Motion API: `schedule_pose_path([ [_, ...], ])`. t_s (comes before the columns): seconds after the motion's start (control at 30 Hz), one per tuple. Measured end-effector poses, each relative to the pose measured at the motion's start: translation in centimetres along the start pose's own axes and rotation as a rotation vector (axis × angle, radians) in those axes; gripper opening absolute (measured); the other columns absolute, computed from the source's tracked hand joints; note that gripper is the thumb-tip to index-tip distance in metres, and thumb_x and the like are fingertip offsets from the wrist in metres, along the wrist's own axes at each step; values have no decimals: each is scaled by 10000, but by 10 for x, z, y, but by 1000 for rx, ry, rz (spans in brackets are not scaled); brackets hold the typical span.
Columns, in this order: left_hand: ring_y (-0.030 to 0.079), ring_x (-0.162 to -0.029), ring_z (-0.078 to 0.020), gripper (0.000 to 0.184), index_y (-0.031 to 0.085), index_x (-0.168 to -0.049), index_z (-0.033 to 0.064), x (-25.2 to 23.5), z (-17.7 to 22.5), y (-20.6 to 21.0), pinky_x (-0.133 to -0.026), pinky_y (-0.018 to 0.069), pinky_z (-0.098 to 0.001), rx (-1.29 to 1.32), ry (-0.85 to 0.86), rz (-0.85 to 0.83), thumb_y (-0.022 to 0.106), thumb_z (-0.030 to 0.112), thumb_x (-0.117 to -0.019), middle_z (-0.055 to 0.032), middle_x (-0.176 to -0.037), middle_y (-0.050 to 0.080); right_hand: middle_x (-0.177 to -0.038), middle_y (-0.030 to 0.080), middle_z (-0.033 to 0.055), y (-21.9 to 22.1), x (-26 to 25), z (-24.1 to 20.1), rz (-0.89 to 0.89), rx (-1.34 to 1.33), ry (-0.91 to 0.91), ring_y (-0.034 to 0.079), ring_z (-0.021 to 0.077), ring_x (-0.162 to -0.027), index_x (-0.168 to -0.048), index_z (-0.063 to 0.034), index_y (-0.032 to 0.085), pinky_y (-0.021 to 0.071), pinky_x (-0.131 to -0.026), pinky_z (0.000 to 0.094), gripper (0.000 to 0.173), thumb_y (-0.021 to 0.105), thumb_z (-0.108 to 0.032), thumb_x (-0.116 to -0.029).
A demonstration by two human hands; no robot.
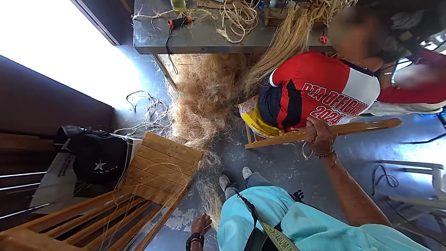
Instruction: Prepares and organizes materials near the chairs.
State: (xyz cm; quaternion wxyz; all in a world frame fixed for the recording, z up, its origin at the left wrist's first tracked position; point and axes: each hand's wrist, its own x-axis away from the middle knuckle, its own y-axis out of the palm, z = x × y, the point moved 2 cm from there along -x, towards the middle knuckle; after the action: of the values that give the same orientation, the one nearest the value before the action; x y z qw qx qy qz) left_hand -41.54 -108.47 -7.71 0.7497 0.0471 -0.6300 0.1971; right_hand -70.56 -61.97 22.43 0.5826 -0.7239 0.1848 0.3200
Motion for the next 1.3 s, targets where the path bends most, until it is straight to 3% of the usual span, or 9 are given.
schedule_pose_path([
  [0.4, 661, -789, -227, 373, 574, -1283, -78, 30, 45, 33, -707, 556, -395, -75, 57, 57, 483, 234, -1101, -220, -1051, 685, -807, 704, 163, 5, 3, 0, 16, -74, 45, 689, 303, -727, -1088, -22, 753, 557, -660, 415, 281, 519, -164, -1028],
  [0.53, 691, -862, -278, 397, 573, -1310, -60, 10, 52, 46, -751, 565, -456, -104, 83, 45, 475, 266, -1105, -233, -1100, 697, -783, 704, 135, 4, 2, 1, 6, -129, 50, 682, 275, -711, -1064, -39, 773, 548, -648, 388, 280, 529, -169, -1018],
  [0.67, 684, -819, -251, 385, 574, -1297, -61, 29, 79, 74, -714, 567, -424, -143, 137, 51, 471, 257, -1107, -216, -1054, 697, -802, 724, 100, 1, -1, 3, -35, -201, 32, 690, 233, -736, -1062, -60, 772, 552, -692, 361, 282, 520, -179, -1025],
  [0.73, 694, -855, -265, 396, 572, -1311, -61, 34, 90, 85, -746, 571, -440, -167, 158, 26, 456, 262, -1113, -225, -1084, 700, -792, 722, 93, 0, -3, 4, -54, -233, 28, 686, 231, -727, -1051, -68, 775, 547, -682, 361, 274, 524, -175, -1025],
  [0.87, 677, -757, -190, 353, 600, -1238, -69, 63, 109, 108, -685, 571, -361, -220, 190, 51, 485, 236, -1103, -180, -979, 702, -790, 721, 82, -3, -5, 4, -97, -260, 34, 688, 229, -734, -1044, -84, 777, 545, -689, 367, 293, 507, -198, -1031],
  [1.0, 660, -848, -208, 352, 631, -1216, -76, 76, 120, 114, -790, 548, -380, -406, 208, 55, 494, 226, -1101, -203, -1041, 699, -786, 725, 76, -6, -9, 3, -145, -298, 53, 692, 227, -737, -1018, -80, 778, 548, -708, 366, 303, 507, -214, -1031],
  [1.13, 636, -1109, -314, 355, 652, -1228, -94, 65, 127, 108, -1009, 468, -453, -600, 240, 29, 507, 200, -1093, -269, -1190, 672, -850, 757, 69, -10, -15, 3, -248, -336, 82, 721, 222, -785, -1003, -85, 779, 570, -726, 369, 312, 498, -218, -1031],
  [1.3, 598, -1223, -366, 361, 649, -1241, -104, 43, 156, 104, -1082, 415, -477, -758, 239, -16, 501, 192, -1095, -300, -1262, 643, -878, 771, 76, -12, -24, 2, -378, -381, 106, 741, 220, -799, -1004, -83, 785, 593, -734, 378, 353, 490, -275, -1037],
])
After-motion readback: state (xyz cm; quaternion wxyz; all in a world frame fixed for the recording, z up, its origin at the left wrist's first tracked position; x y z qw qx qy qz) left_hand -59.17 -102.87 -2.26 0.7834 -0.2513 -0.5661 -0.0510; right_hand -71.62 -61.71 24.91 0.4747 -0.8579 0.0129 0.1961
